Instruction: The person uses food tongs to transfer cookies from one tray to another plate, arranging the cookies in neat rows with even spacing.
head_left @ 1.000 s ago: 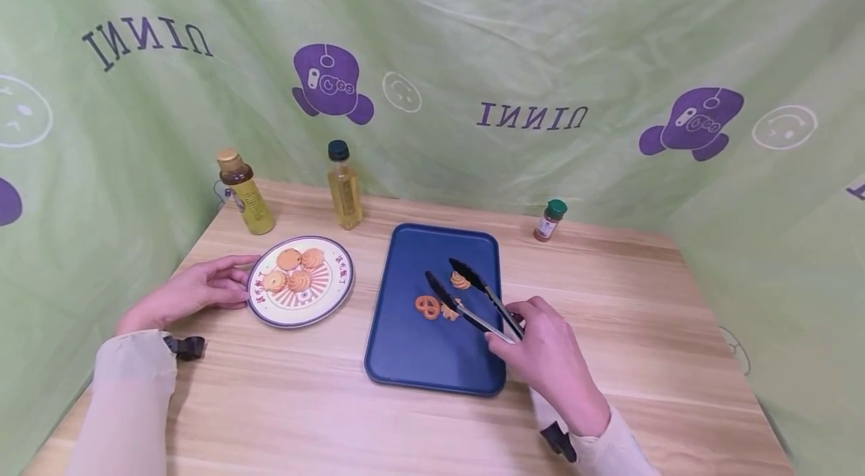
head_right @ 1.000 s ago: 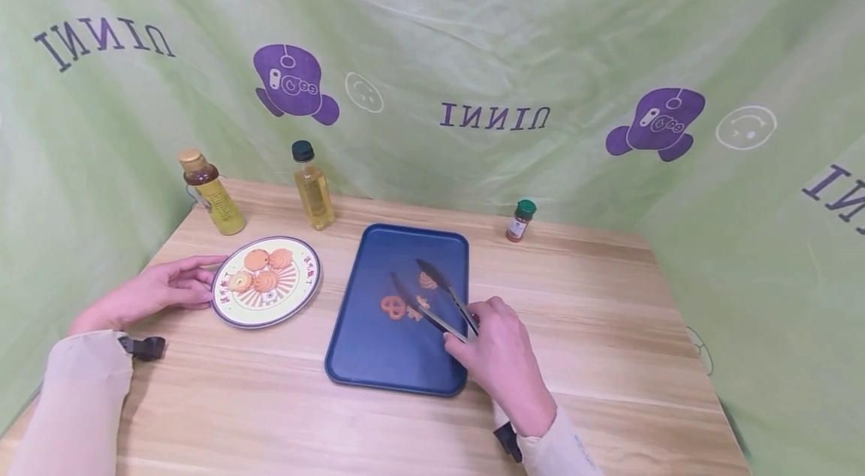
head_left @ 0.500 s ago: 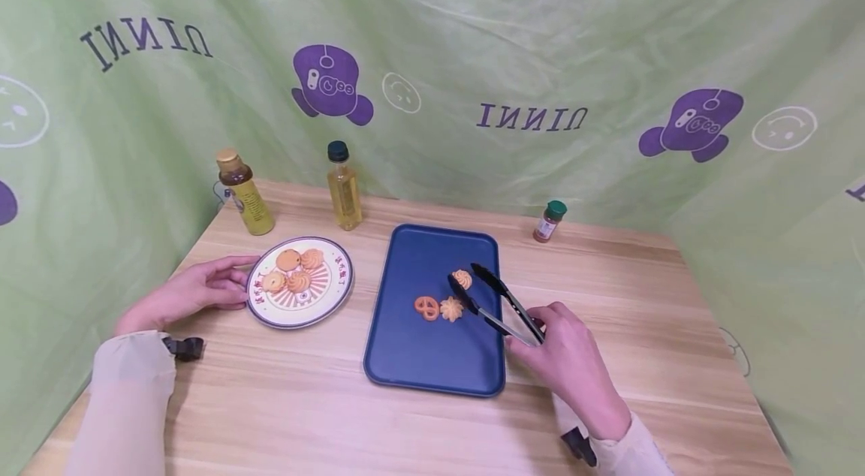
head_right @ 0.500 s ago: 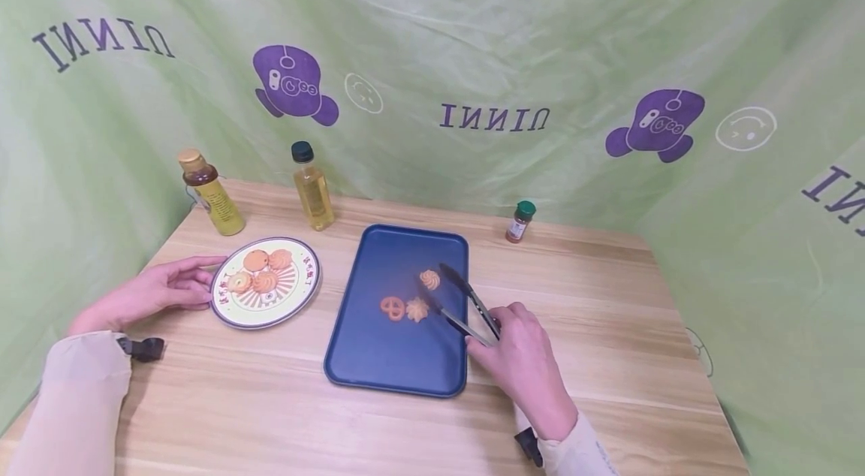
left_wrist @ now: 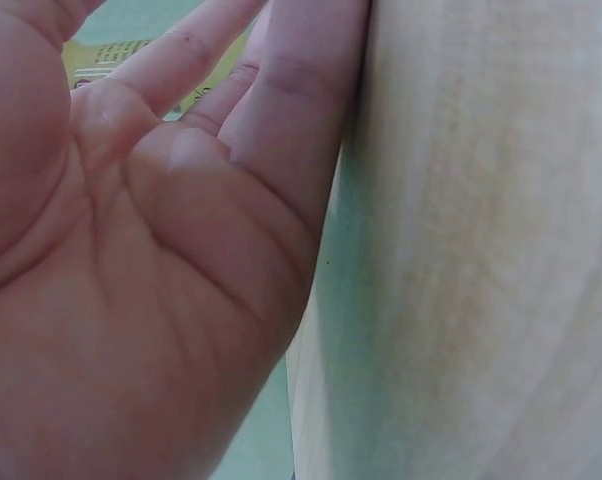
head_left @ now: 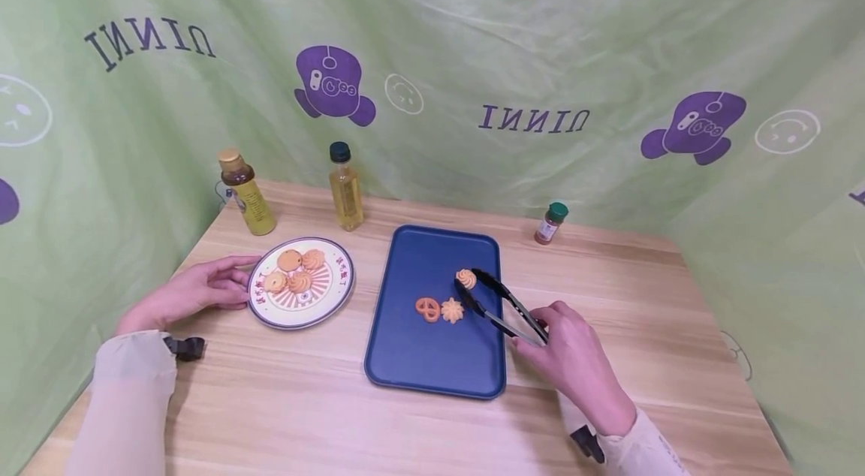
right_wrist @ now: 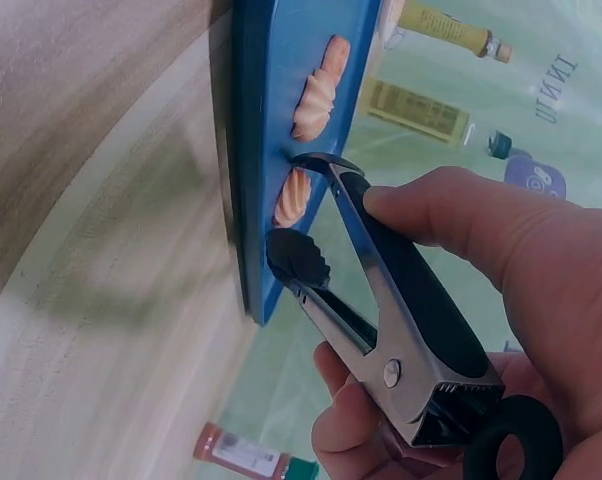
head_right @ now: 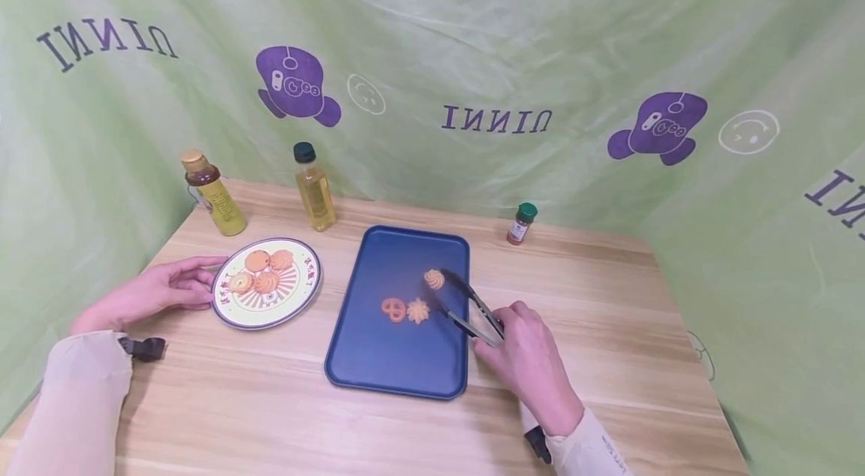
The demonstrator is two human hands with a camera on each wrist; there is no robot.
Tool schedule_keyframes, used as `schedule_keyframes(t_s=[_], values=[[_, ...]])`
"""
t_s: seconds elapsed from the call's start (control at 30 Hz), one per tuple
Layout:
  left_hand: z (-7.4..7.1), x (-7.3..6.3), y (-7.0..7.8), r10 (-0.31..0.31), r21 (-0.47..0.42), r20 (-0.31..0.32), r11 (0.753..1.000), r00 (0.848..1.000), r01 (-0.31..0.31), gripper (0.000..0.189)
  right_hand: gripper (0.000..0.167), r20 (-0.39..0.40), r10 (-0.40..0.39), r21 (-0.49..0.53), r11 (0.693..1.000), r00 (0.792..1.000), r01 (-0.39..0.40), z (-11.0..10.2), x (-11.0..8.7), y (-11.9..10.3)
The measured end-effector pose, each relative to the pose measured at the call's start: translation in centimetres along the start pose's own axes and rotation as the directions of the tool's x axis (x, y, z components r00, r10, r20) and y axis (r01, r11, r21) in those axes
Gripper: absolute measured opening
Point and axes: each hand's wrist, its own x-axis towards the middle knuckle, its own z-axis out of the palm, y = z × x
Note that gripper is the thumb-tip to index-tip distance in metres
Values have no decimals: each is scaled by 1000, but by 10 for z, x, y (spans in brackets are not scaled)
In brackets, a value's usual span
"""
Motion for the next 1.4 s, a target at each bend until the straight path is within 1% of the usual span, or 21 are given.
schedule_keyframes(t_s=[0.1, 0.23, 0.5, 0.6, 0.8, 0.9, 1.03, 1.1, 1.27, 1.4], values=[[0, -1, 0, 2, 18, 1, 1000, 1000, -2, 76, 41, 10, -1, -8, 1000, 1000, 1, -1, 0, 0], [0, -2, 0, -3, 12, -1, 1000, 1000, 3, 77, 43, 27, 12, -1, 1000, 1000, -12, -1, 1, 0], [0, -2, -3, 8, 1, 3, 1000, 1000, -8, 76, 41, 47, 60, 16, 998, 997, -61, 3, 1, 0], [0, -2, -3, 1, -12, 5, 1000, 1000, -1, 76, 41, 37, 57, 23, 998, 998, -58, 4, 1, 0], [1, -3, -2, -3, -1, -2, 1000, 1000, 3, 74, 42, 4, 42, 33, 999, 999, -42, 7, 1, 0], [2, -3, -1, 1, -17, 0, 1000, 1000, -1, 74, 40, -19, 40, 34, 999, 999, -40, 8, 2, -2], [1, -3, -1, 10, -50, 3, 999, 1000, -10, 72, 37, -47, 21, 35, 999, 999, -19, 11, 5, -9], [1, -2, -1, 13, -59, 5, 998, 1000, -13, 72, 35, -49, 15, 42, 999, 999, -13, 12, 8, -15], [0, -2, -1, 4, -52, 5, 999, 1000, -3, 72, 37, -22, 2, 58, 998, 1000, -1, 15, 16, -33], [0, -1, 0, -8, -47, 8, 999, 1000, 8, 73, 42, 5, -30, 62, 998, 1000, 29, 19, 22, -52]])
